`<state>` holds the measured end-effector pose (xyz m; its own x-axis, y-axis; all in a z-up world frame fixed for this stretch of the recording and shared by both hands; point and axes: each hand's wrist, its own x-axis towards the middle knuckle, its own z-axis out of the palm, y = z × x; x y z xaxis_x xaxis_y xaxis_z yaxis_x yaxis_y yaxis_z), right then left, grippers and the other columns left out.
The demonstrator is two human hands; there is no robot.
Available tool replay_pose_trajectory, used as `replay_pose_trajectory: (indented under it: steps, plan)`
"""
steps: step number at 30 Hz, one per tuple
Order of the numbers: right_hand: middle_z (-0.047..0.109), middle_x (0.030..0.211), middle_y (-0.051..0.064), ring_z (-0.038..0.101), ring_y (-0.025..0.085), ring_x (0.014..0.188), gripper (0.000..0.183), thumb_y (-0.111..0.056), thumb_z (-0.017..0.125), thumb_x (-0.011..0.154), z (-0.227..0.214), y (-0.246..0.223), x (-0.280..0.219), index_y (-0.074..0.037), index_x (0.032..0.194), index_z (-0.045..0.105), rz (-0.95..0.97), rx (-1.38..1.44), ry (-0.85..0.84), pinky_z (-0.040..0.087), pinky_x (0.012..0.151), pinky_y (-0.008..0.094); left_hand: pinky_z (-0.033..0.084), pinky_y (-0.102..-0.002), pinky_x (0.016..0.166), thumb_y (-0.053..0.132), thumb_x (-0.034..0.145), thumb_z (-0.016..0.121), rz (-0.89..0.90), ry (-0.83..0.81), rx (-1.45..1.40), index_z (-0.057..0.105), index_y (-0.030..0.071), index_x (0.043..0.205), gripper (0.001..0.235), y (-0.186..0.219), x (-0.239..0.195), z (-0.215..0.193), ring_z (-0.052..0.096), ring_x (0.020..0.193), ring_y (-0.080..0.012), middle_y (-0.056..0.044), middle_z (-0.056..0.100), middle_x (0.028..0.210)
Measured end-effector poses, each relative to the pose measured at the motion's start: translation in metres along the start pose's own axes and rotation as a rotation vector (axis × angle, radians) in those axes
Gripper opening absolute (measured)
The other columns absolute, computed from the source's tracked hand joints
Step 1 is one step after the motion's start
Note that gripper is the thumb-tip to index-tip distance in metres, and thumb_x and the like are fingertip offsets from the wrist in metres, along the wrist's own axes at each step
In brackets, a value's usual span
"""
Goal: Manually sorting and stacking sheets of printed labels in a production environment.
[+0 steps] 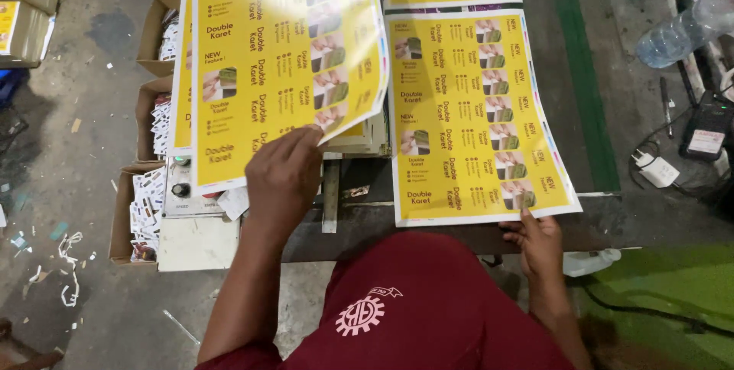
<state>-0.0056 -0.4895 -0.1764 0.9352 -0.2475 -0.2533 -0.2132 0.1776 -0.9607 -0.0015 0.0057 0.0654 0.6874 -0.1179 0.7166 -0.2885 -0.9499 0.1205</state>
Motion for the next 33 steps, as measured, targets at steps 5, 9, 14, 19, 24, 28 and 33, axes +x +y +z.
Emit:
replay_pose_trajectory:
  steps: [5,9,14,19,24,28,33]
  plan:
    - [0.069,0.103,0.017,0.075,0.031,0.076,0.026,-0.014,0.055,0.11,0.037,-0.02,0.033,-0.001,0.133,0.055,0.017,-0.029,0.021,0.064,0.05,0.033,0.061,-0.041,0.079,0.02,0.098,0.075,-0.075,-0.06,-0.057,0.078,0.013,0.108,0.013,0.012,0.001,0.008,0.077,0.094,-0.0331,-0.011,0.078,0.101]
    - [0.069,0.103,0.015,0.076,0.03,0.078,0.031,-0.018,0.055,0.111,0.04,-0.003,0.086,-0.003,0.138,0.054,0.02,-0.018,-0.024,0.064,0.051,0.032,0.061,-0.042,0.076,0.022,0.1,0.073,-0.103,-0.1,-0.063,0.078,0.014,0.108,0.012,0.014,0.0,0.013,0.077,0.093,-0.034,-0.011,0.079,0.099]
    - [0.071,0.108,0.017,0.077,0.031,0.081,0.041,-0.022,0.055,0.111,0.037,-0.017,0.077,-0.01,0.149,0.043,0.087,-0.004,-0.058,0.064,0.052,0.033,0.061,-0.042,0.077,0.017,0.098,0.072,-0.102,-0.069,-0.144,0.079,0.01,0.108,0.014,0.014,-0.015,0.012,0.076,0.093,-0.0352,-0.014,0.078,0.1]
    - [0.07,0.116,0.028,0.076,0.034,0.087,0.048,-0.013,0.057,0.102,0.068,-0.045,0.024,-0.006,0.149,0.049,0.114,-0.054,-0.17,0.061,0.053,0.032,0.061,-0.043,0.083,0.019,0.092,0.077,-0.023,-0.055,-0.349,0.081,0.011,0.106,0.016,0.038,-0.033,0.052,0.076,0.099,-0.0345,-0.014,0.079,0.103]
    - [0.072,0.117,0.034,0.079,0.039,0.087,0.056,-0.007,0.069,0.091,0.122,-0.085,-0.023,-0.004,0.146,0.056,0.018,-0.151,-0.563,0.065,0.057,0.038,0.055,-0.049,0.095,0.023,0.095,0.071,0.14,-0.116,-0.414,0.077,0.009,0.111,0.023,0.104,-0.012,0.072,0.07,0.112,-0.0358,-0.016,0.073,0.113]
    - [0.076,0.106,0.032,0.077,0.041,0.081,0.043,-0.005,0.073,0.088,0.122,-0.069,-0.024,0.003,0.13,0.066,0.057,-0.084,-0.561,0.066,0.06,0.049,0.047,-0.056,0.106,0.027,0.093,0.07,0.187,-0.23,-0.394,0.075,0.006,0.115,0.031,0.137,-0.009,0.072,0.064,0.122,-0.039,-0.019,0.072,0.118]
    - [0.073,0.094,0.021,0.073,0.031,0.067,0.023,-0.009,0.068,0.1,0.123,-0.089,-0.016,0.003,0.119,0.064,0.041,0.139,-0.134,0.065,0.051,0.045,0.043,-0.057,0.11,0.037,0.095,0.071,0.219,-0.268,-0.354,0.072,0.002,0.123,0.044,0.117,-0.003,0.06,0.063,0.127,-0.0406,-0.023,0.069,0.128]
